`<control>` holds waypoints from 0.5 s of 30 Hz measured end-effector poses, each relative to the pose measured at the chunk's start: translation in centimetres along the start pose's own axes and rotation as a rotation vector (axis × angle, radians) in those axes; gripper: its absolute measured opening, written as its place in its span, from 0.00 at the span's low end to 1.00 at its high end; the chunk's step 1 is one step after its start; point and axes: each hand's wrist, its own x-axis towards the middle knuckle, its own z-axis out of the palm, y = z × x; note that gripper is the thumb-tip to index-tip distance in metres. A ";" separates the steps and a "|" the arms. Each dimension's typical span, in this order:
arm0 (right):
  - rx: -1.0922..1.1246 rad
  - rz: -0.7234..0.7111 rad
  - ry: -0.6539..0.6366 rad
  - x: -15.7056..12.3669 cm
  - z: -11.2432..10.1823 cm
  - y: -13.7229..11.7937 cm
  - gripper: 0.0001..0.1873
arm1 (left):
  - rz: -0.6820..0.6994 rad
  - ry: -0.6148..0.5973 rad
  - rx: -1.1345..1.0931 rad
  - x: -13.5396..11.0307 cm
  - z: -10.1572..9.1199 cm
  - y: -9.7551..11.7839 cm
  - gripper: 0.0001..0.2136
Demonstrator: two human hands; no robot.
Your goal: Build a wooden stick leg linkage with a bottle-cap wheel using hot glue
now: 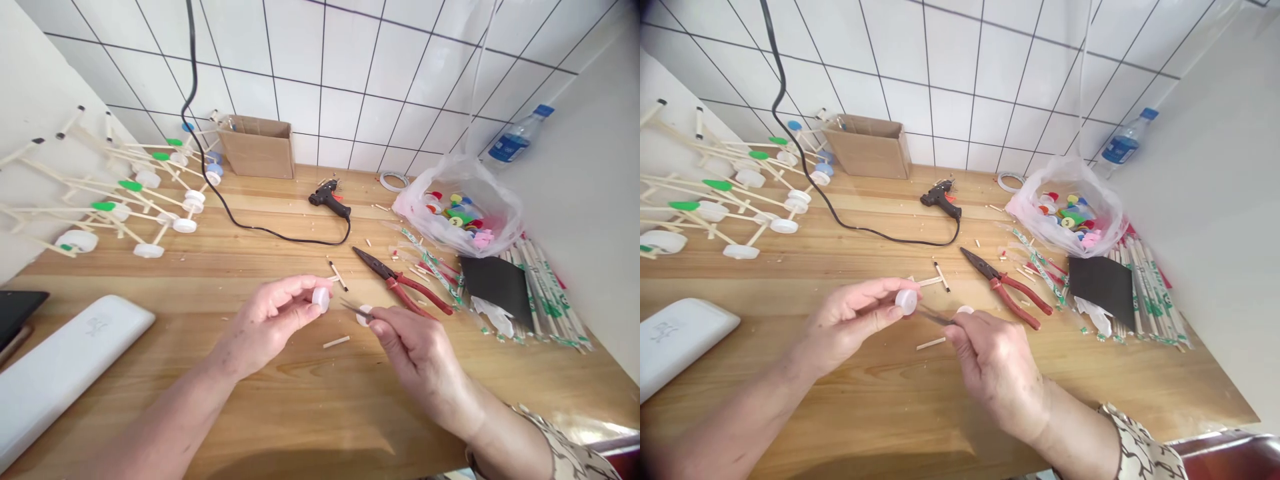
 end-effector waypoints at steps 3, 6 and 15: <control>0.077 0.056 -0.002 0.1 -0.2 0.4 0.15 | 0.006 -0.052 -0.150 0.2 -0.1 -0.1 0.09; 0.109 0.041 0.019 0.1 -0.1 0.7 0.13 | 0.007 -0.079 -0.318 0.3 -0.1 -0.2 0.10; -0.006 -0.054 0.070 -0.3 1.4 1.0 0.12 | -0.010 -0.072 -0.457 0.1 0.4 -0.1 0.11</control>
